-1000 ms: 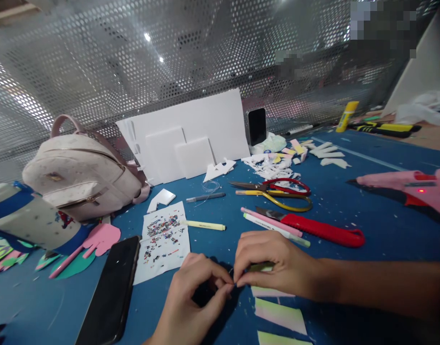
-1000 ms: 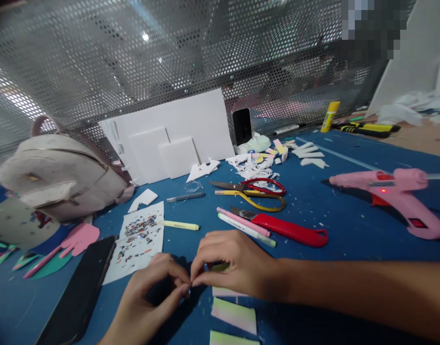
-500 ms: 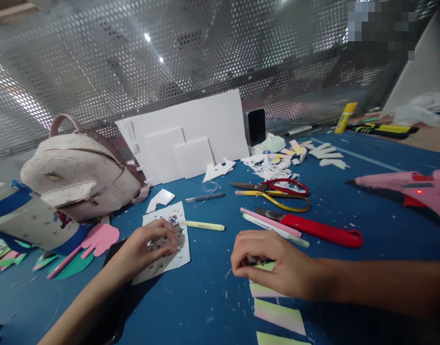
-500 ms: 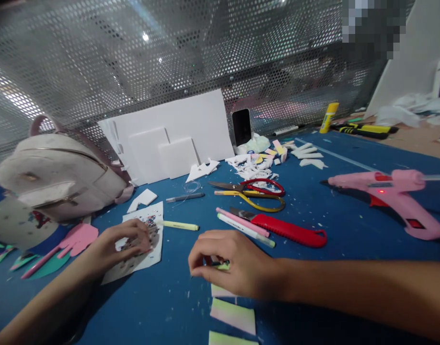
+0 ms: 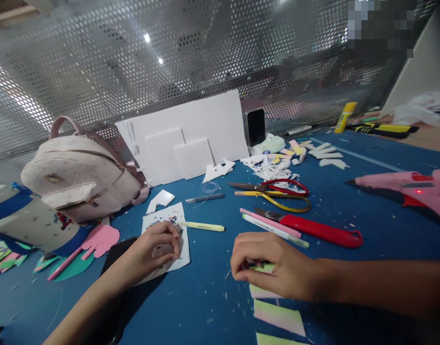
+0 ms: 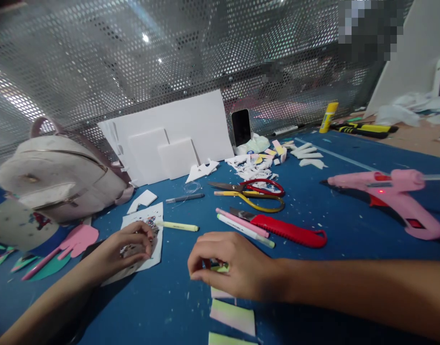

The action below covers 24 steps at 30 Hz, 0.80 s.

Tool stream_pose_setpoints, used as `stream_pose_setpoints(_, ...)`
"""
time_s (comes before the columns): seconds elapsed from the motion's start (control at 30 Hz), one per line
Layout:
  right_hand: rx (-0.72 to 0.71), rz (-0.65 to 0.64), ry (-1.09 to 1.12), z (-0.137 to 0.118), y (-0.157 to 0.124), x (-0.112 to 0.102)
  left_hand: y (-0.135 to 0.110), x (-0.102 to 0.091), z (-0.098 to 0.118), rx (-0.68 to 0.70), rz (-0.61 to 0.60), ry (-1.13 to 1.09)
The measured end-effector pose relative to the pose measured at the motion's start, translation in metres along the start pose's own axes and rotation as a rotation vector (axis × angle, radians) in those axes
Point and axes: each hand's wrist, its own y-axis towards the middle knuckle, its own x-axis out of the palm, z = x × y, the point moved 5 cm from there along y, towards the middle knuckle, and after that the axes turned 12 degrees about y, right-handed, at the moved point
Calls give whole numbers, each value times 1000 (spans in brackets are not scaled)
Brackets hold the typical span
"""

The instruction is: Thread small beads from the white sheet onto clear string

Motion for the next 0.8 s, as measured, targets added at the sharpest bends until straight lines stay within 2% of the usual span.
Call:
stream_pose_setpoints(0.1,8,0,1,-1,1,0,-1,-4,0,-28,37,2)
stream_pose_setpoints(0.3,12,15,6,-2,0,0,-6,-16,-18,-168,229,106)
stream_pose_setpoints(0.57,27,6,-6,-2,0,0,-4,-8,-26,-185,189,122)
stream_pose_setpoints(0.8,21,4,5,-1,0,0,-4,-7,-35,-183,232,143)
